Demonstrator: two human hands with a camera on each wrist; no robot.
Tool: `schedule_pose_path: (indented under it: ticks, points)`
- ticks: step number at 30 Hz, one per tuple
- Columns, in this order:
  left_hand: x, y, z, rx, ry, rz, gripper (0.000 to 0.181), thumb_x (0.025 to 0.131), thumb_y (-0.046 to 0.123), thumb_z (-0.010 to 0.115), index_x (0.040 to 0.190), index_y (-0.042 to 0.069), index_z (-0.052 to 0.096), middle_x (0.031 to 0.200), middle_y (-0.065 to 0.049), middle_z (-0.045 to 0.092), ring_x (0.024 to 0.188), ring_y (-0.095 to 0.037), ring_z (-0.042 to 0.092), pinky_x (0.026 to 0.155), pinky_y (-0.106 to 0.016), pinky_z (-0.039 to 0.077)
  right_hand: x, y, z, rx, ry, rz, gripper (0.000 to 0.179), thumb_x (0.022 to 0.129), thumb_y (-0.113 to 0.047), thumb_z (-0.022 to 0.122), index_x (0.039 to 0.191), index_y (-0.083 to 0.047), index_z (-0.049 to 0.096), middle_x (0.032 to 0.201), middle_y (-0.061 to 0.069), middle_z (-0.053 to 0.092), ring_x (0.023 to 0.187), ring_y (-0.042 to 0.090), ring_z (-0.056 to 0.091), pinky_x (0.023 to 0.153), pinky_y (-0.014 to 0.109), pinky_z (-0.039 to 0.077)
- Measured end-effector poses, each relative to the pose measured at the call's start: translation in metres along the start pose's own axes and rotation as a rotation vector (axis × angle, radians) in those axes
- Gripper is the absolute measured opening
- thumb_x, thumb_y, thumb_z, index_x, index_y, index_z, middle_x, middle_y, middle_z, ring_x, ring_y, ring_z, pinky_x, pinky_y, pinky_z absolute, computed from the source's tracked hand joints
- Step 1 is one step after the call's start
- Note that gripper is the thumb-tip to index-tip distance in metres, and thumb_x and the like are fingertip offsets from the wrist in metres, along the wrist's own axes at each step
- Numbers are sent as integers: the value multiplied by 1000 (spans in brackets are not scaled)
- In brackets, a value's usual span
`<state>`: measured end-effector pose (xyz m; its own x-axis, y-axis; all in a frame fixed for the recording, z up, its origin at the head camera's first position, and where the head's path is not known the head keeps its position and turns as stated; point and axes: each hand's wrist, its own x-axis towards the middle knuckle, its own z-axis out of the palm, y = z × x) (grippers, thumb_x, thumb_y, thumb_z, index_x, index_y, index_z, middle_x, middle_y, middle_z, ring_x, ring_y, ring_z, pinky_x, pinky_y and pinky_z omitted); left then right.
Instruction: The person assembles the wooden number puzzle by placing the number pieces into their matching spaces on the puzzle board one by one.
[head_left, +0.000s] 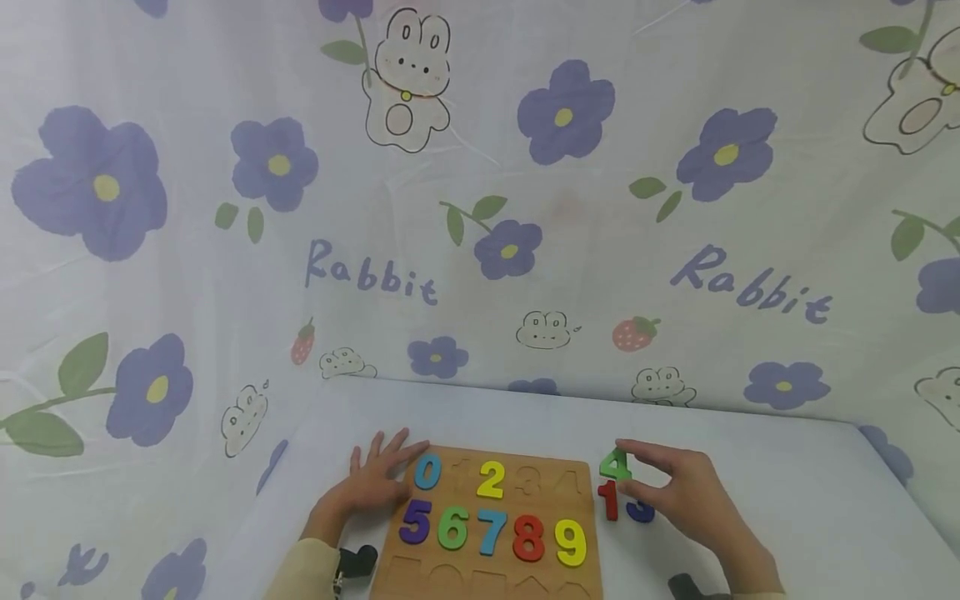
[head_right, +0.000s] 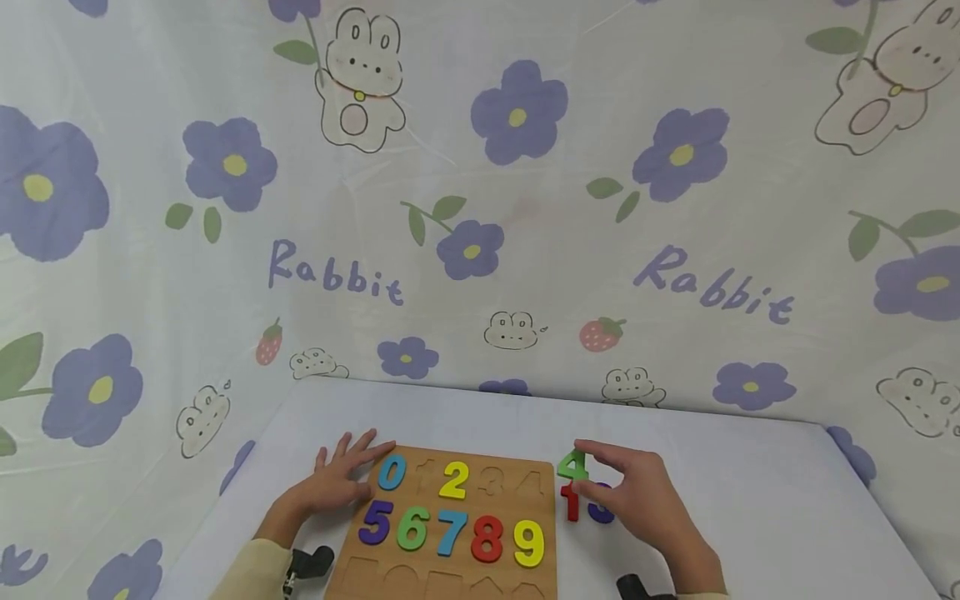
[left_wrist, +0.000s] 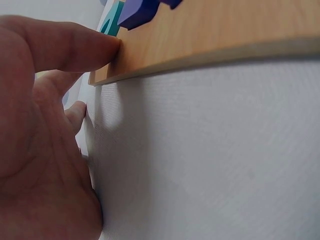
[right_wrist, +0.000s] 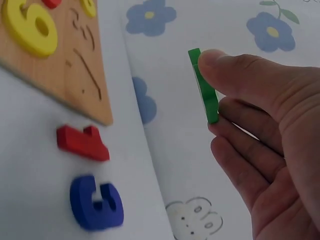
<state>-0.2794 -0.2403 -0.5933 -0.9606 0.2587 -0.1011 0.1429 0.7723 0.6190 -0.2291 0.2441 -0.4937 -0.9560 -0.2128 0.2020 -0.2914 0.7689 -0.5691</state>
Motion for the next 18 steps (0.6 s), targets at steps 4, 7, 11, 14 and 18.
schedule_pose_path:
  ticks: [4, 7, 11, 14, 18]
  points:
    - [6, -9, 5, 22, 6, -13, 80, 86, 25, 73, 164, 35, 53, 184, -8, 20, 170, -50, -6, 127, -79, -15, 8, -8, 12, 28, -14, -1, 55, 89, -24, 91, 141, -17, 75, 137, 9, 78, 131, 39, 72, 105, 61, 61]
    - [7, -8, 5, 27, 7, -15, 81, 86, 25, 73, 163, 36, 53, 185, -8, 20, 170, -49, -7, 128, -78, -15, 12, -13, 22, 46, -35, 14, 53, 90, -22, 91, 141, -18, 76, 138, 9, 78, 131, 39, 72, 102, 58, 63]
    - [7, -9, 5, 28, 7, -11, 81, 86, 25, 72, 163, 35, 53, 184, -8, 20, 170, -50, -7, 127, -79, -15, 16, -16, 36, 65, -66, 36, 51, 91, -20, 90, 140, -19, 77, 138, 7, 78, 133, 37, 71, 106, 58, 61]
    - [8, -9, 6, 28, 2, -12, 81, 86, 26, 72, 164, 35, 52, 185, -7, 20, 170, -49, -7, 128, -78, -15, 18, -14, 46, 76, -82, 44, 48, 91, -20, 90, 138, -20, 78, 137, 5, 79, 127, 33, 73, 107, 55, 62]
    - [7, -7, 5, 22, -1, -13, 82, 85, 25, 72, 164, 35, 52, 184, -8, 20, 170, -50, -6, 128, -78, -15, 20, -10, 59, 114, -111, 65, 46, 90, -20, 90, 135, -19, 79, 135, 4, 79, 106, 23, 71, 89, 35, 66]
